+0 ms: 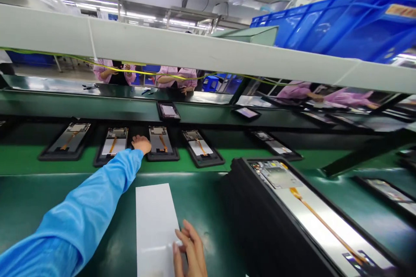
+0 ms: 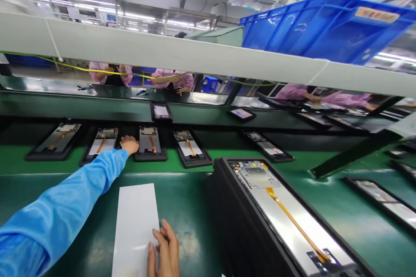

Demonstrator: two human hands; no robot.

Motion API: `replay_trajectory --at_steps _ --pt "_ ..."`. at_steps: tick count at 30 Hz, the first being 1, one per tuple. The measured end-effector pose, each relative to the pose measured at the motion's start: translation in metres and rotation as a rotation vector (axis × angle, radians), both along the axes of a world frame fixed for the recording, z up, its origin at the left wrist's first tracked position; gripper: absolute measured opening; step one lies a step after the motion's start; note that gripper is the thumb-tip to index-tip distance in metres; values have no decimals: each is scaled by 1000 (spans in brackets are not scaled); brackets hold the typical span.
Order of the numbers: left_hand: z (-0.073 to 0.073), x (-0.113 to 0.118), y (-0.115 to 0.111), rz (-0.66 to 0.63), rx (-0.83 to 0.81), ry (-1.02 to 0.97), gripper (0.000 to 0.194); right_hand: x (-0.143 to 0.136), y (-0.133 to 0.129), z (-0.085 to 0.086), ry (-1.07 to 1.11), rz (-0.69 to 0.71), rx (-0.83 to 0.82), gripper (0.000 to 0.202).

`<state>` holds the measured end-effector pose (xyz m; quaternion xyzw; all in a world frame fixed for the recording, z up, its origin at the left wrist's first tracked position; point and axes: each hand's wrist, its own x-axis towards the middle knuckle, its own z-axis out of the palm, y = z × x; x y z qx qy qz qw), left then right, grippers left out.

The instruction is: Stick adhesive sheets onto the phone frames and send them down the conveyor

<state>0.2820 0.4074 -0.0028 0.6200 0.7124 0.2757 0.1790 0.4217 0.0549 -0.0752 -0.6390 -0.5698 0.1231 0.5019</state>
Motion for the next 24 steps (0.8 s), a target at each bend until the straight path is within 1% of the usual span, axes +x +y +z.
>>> replay_trajectory --at_steps 3,5,6,7,9,11,12,13,15,17,18,19,20,21,23,24 --pt "12 -1 -2 19 -31 -113 37 2 0 9 -17 30 2 25" --pt "26 -11 -16 15 -15 -188 35 2 -1 19 -32 65 -15 25" --pt "33 -20 -28 10 -2 -222 35 2 -1 25 -32 78 -28 25" --pt "40 -33 -44 0 9 -252 37 0 -2 32 -25 87 -40 24" --pt "53 -65 -84 -36 23 -307 47 -2 -5 44 -1 88 -50 24" --pt "60 -107 -135 -84 14 -400 56 -5 -10 54 12 88 -40 24" --pt "60 -129 -163 -101 -1 -480 57 -5 -14 58 14 90 -37 24" --pt "57 -152 -192 -94 -25 -552 59 -5 -19 61 12 99 -42 24" --pt "46 -191 -250 -47 -97 -656 65 -5 -30 66 -9 141 -77 23" --pt "28 -222 -301 5 -185 -698 72 -5 -43 69 -50 209 -147 23" --pt "19 -234 -322 15 -220 -700 74 -6 -49 70 -76 245 -189 22" --pt "10 -243 -338 13 -238 -672 76 -8 -54 71 -105 280 -231 21" --pt "2 -250 -351 0 -227 -604 75 -9 -59 72 -137 311 -268 20" --pt "-4 -255 -361 -16 -182 -490 71 -11 -62 72 -169 335 -298 19" --pt "-9 -254 -372 -42 -26 -177 61 -17 -65 71 -230 357 -336 20" --pt "-8 -248 -375 -60 57 -29 55 -19 -65 71 -259 354 -349 21"
